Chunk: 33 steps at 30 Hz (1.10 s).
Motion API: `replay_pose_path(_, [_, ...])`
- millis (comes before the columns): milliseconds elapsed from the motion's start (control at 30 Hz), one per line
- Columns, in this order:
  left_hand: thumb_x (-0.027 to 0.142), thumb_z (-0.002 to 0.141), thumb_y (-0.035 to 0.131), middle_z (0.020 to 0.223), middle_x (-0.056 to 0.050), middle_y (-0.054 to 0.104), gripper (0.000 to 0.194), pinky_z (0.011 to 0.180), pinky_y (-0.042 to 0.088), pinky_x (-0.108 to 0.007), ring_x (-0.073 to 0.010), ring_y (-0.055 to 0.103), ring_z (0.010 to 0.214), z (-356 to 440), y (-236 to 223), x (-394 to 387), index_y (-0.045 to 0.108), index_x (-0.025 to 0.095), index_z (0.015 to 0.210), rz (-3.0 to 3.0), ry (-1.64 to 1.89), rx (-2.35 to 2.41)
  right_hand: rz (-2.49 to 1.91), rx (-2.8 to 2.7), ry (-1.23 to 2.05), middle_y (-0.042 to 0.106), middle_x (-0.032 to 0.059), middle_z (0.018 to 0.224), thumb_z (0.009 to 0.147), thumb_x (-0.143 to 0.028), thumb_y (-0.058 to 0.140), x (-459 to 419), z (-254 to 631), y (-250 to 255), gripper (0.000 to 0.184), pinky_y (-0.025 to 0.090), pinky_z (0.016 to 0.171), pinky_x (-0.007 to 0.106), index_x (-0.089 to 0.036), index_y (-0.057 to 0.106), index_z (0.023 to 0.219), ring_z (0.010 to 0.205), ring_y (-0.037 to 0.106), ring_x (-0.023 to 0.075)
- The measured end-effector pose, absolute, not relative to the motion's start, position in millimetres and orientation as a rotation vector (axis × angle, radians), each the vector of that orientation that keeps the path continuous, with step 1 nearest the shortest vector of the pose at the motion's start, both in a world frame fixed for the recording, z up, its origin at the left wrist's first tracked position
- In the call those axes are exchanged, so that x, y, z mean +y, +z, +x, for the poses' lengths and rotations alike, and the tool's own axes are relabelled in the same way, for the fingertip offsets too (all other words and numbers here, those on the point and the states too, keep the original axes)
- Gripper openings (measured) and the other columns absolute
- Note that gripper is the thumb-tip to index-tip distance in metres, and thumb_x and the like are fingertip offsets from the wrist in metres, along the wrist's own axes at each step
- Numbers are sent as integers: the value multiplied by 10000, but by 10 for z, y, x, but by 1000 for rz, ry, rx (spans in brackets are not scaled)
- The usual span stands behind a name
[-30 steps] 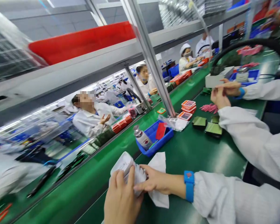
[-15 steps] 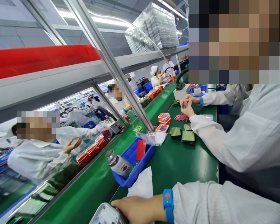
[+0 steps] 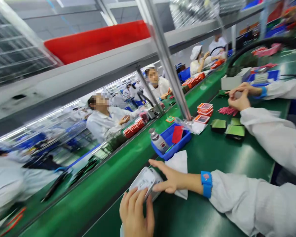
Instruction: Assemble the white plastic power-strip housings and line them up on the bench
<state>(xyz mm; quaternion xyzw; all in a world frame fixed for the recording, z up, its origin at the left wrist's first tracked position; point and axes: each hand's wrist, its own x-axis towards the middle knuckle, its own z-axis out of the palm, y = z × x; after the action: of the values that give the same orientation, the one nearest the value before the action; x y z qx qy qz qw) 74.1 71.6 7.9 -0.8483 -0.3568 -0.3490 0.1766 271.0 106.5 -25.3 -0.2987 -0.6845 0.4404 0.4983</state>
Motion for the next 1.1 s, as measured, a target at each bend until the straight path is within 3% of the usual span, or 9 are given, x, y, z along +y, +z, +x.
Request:
replay_pose_path(167, [318, 841, 571, 1295, -138, 415, 515, 1063, 332, -480, -284, 355, 1294, 788, 96, 600, 352, 208, 1294, -2343, -1331, -1504, -688, -1539, 1143, 254, 160, 1457, 810, -701, 477, 1069, 2636, -159, 863, 149, 1110, 463, -192, 206, 1452, 1366, 205, 259])
replay_pose_path(300, [496, 909, 387, 1482, -128, 229, 599, 1110, 302, -401, -237, 261, 1376, 977, 40, 616, 190, 204, 1394, -2299, -1895, -2224, -717, -1428, 1318, 277, 142, 1453, 802, -748, 432, 997, 2491, -117, 863, 193, 1107, 451, -200, 234, 1439, 1348, 249, 276])
replay_pose_path(400, [561, 906, 344, 1503, -82, 246, 619, 1113, 301, -380, -224, 281, 1373, 1114, 9, 660, 187, 242, 1412, -2228, -2191, -2451, -745, -1375, 1337, 280, 130, 1455, 796, -760, 424, 946, 2426, -134, 873, 223, 1105, 432, -200, 236, 1438, 1336, 275, 272])
replay_pose_path(533, [606, 903, 289, 1502, -66, 288, 650, 1092, 336, -358, -213, 312, 1363, 1185, -32, 689, 188, 255, 1440, -2004, -2746, -2380, -733, -1308, 1379, 211, 88, 1503, 793, -790, 369, 984, 2399, -240, 893, 157, 1131, 454, -237, 169, 1464, 1375, 202, 254])
replay_pose_path(700, [631, 867, 374, 1415, -70, 446, 664, 1066, 378, -354, -230, 412, 1305, 1177, 0, 673, 312, 266, 1419, -1802, -3235, -2332, -714, -1272, 1429, 133, 27, 1535, 800, -786, 355, 1073, 2374, -395, 880, 139, 1146, 441, -263, 153, 1478, 1401, 131, 226])
replay_pose_path(800, [654, 858, 359, 1415, -88, 443, 703, 1089, 342, -353, -228, 404, 1311, 1179, 4, 658, 312, 239, 1424, -1787, -3237, -2423, -738, -1343, 1361, 195, 14, 1520, 770, -814, 349, 1088, 2399, -465, 880, 195, 1135, 450, -293, 210, 1466, 1386, 197, 233])
replay_pose_path(867, [664, 854, 348, 1483, -78, 335, 734, 1118, 289, -333, -209, 315, 1363, 1179, -3, 594, 253, 241, 1445, -1815, -3119, -2409, -718, -1368, 1335, 222, 16, 1511, 729, -847, 347, 1073, 2439, -494, 928, 225, 1127, 451, -298, 214, 1465, 1373, 235, 252])
replay_pose_path(967, [651, 855, 359, 1556, -19, 119, 750, 1147, 198, -313, -167, 147, 1416, 1152, 31, 360, 101, 304, 1468, -1910, -2781, -2319, -734, -1366, 1276, 167, 24, 1527, 737, -837, 342, 1040, 2512, -515, 937, 143, 1149, 455, -282, 177, 1474, 1392, 163, 271])
replay_pose_path(1100, [528, 934, 278, 1564, -9, 55, 630, 1156, 162, -357, -174, 104, 1423, 1021, 170, -91, 19, 320, 1468, -2171, -2321, -2157, -861, -1472, 961, 231, 100, 1497, 817, -765, 311, 1021, 2577, -552, 840, 88, 1145, 478, -248, 191, 1468, 1387, 172, 280])
